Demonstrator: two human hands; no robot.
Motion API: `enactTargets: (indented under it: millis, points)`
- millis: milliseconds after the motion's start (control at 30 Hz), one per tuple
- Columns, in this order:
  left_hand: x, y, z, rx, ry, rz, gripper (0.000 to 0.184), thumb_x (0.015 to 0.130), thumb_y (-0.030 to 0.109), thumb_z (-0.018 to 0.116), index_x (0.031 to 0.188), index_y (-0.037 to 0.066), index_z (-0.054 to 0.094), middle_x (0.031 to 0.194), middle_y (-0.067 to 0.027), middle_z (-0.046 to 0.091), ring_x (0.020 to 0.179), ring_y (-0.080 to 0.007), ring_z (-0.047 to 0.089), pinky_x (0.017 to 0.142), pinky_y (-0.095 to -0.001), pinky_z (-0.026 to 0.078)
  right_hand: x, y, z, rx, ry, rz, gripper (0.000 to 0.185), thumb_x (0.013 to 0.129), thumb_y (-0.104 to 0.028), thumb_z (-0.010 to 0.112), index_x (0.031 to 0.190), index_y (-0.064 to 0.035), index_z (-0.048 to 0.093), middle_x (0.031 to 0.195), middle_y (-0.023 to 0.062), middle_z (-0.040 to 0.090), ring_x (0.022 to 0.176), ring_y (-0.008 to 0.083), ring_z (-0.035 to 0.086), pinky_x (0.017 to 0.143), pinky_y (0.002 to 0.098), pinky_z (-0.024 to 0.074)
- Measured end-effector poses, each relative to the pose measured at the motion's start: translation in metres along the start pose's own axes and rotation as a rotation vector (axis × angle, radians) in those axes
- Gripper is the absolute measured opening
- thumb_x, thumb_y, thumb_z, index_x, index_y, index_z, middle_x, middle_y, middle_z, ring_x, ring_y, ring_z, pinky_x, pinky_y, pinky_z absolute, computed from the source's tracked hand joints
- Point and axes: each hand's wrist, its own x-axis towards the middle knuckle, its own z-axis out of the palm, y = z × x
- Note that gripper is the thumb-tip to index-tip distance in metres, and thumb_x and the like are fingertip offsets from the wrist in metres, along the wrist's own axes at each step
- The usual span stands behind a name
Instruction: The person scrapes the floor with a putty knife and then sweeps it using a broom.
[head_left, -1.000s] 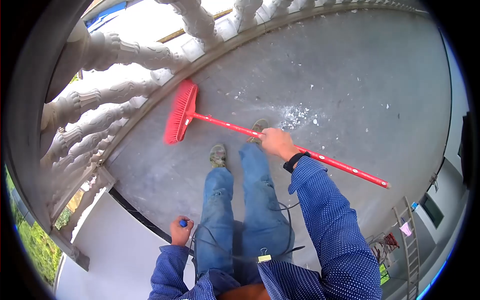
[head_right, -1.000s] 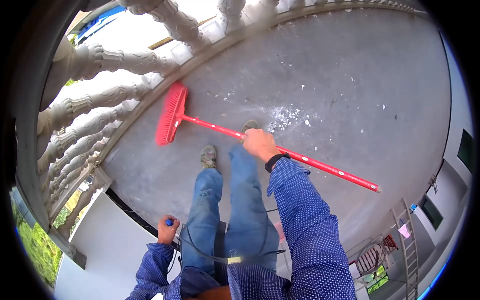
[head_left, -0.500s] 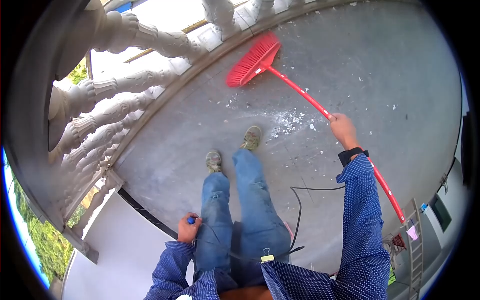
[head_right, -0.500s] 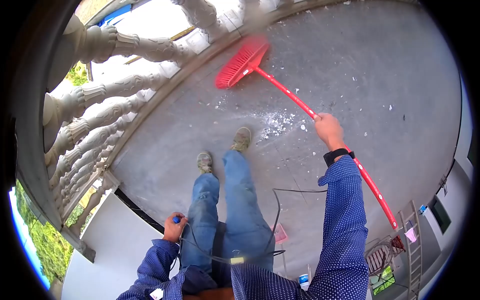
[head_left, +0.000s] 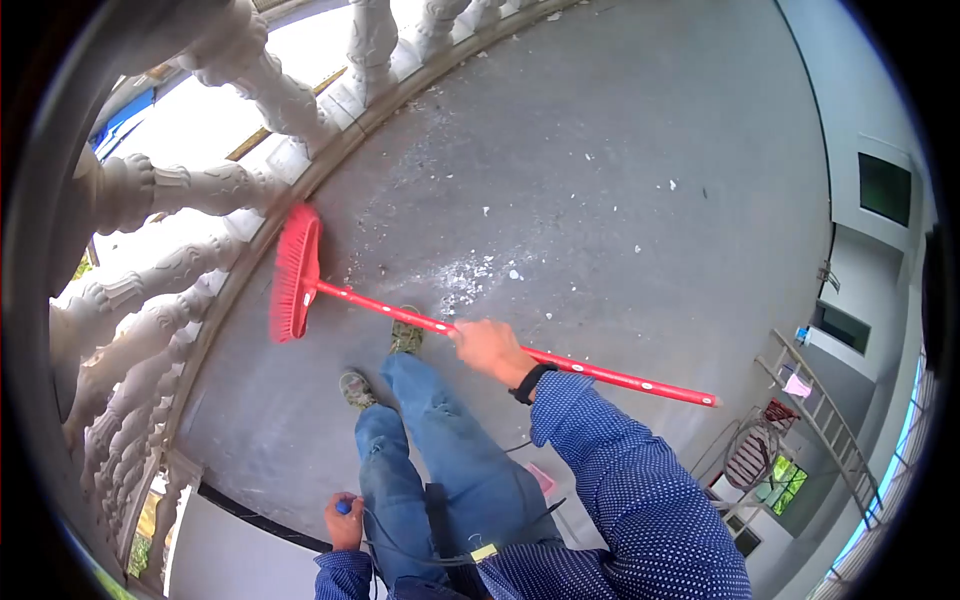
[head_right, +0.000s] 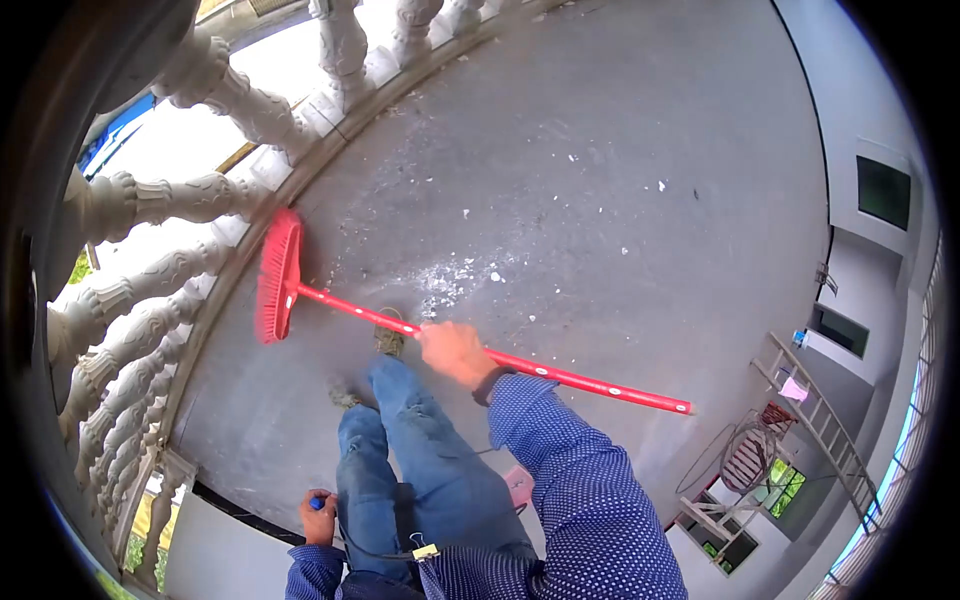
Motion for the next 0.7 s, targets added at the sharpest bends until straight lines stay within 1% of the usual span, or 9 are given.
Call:
enactTargets:
  millis: [100, 167, 267, 300, 333, 367, 467, 600, 700]
  points:
    - [-0.001, -0.012, -0.004, -0.045, -0.021, 0.054, 0.013, 0.083, 0.009, 0.072, 0.085, -0.001, 0.064, 0.072, -0.0033, 0.063, 0.065, -0.0096, 0.056, 0.06, -0.0266, 0.045, 0.019, -0.019, 0.029, 0.0, 0.032, -0.038, 0.028, 0.098, -0.027, 0.053, 0.101, -0.0059, 0.07, 0.09, 0.0203, 0.072, 0.087, 0.0402, 0.07, 0.079, 0.0524, 0.0535]
    - [0.004, -0.035, -0.009, -0.085, -0.026, -0.01, 0.013, 0.083, 0.008, 0.072, 0.086, -0.001, 0.064, 0.073, -0.0028, 0.063, 0.065, -0.0098, 0.055, 0.061, -0.0274, 0.046, 0.026, -0.016, 0.042, -0.018, 0.085, -0.04, 0.026, 0.096, -0.027, 0.055, 0.097, -0.0061, 0.072, 0.091, 0.0199, 0.072, 0.089, 0.0379, 0.071, 0.079, 0.0507, 0.054]
    - [-0.002, -0.035, -0.02, 0.007, 0.001, 0.077, 0.014, 0.083, 0.009, 0.073, 0.088, -0.001, 0.065, 0.074, -0.002, 0.062, 0.066, -0.01, 0.055, 0.062, -0.0279, 0.046, 0.018, 0.022, 0.031, -0.127, 0.097, 0.072, 0.028, 0.095, -0.03, 0.057, 0.099, -0.0083, 0.073, 0.093, 0.0181, 0.073, 0.091, 0.0364, 0.071, 0.08, 0.0486, 0.055]
    - [0.0, -0.042, -0.022, -0.029, 0.01, 0.058, 0.015, 0.083, 0.011, 0.074, 0.089, 0.0, 0.065, 0.073, -0.0014, 0.061, 0.067, -0.01, 0.055, 0.062, -0.028, 0.046, 0.01, 0.038, 0.021, -0.169, 0.113, 0.094, 0.028, 0.094, -0.031, 0.057, 0.1, -0.0092, 0.074, 0.094, 0.0175, 0.073, 0.092, 0.0362, 0.071, 0.081, 0.048, 0.0554]
    - [0.0, -0.045, -0.023, -0.031, 0.023, 0.053, 0.015, 0.083, 0.011, 0.074, 0.089, 0.0, 0.065, 0.073, -0.0014, 0.061, 0.067, -0.01, 0.055, 0.062, -0.028, 0.046, 0.001, 0.049, 0.007, -0.212, 0.073, 0.218, 0.029, 0.094, -0.032, 0.057, 0.102, -0.0106, 0.074, 0.099, 0.017, 0.074, 0.096, 0.0357, 0.071, 0.085, 0.0478, 0.0556]
    - [0.0, -0.045, -0.028, 0.006, 0.01, 0.042, 0.015, 0.083, 0.011, 0.074, 0.089, 0.0, 0.066, 0.073, -0.0016, 0.062, 0.067, -0.0101, 0.055, 0.062, -0.0279, 0.046, -0.011, 0.065, -0.003, -0.226, 0.07, 0.267, 0.03, 0.094, -0.033, 0.058, 0.105, -0.0101, 0.074, 0.103, 0.0174, 0.073, 0.1, 0.0355, 0.07, 0.087, 0.0475, 0.0558]
    - [0.002, -0.061, -0.032, 0.003, 0.025, 0.048, 0.016, 0.082, 0.013, 0.074, 0.089, 0.0, 0.066, 0.073, -0.0024, 0.062, 0.066, -0.0107, 0.055, 0.062, -0.0282, 0.046, -0.052, 0.085, -0.031, -0.288, 0.091, 0.417, 0.032, 0.096, -0.035, 0.057, 0.107, -0.0105, 0.073, 0.107, 0.0172, 0.073, 0.104, 0.0368, 0.069, 0.089, 0.0473, 0.0546]
    - [0.002, -0.098, -0.041, -0.018, 0.015, 0.06, 0.019, 0.082, 0.015, 0.075, 0.089, 0.0, 0.066, 0.072, -0.0014, 0.062, 0.066, -0.0097, 0.055, 0.061, -0.0273, 0.045, -0.09, 0.089, -0.037, -0.293, 0.237, 0.483, 0.033, 0.096, -0.035, 0.056, 0.106, -0.0089, 0.073, 0.104, 0.0193, 0.072, 0.102, 0.0391, 0.068, 0.088, 0.049, 0.054]
    - [-0.003, -0.12, -0.051, -0.039, 0.051, 0.103, 0.02, 0.08, 0.016, 0.076, 0.088, -0.001, 0.067, 0.07, -0.0033, 0.062, 0.065, -0.0113, 0.056, 0.061, -0.0289, 0.047, -0.112, 0.077, -0.035, -0.333, 0.253, 0.488, 0.034, 0.097, -0.035, 0.053, 0.104, -0.008, 0.073, 0.101, 0.0202, 0.073, 0.098, 0.0403, 0.068, 0.086, 0.05, 0.054]
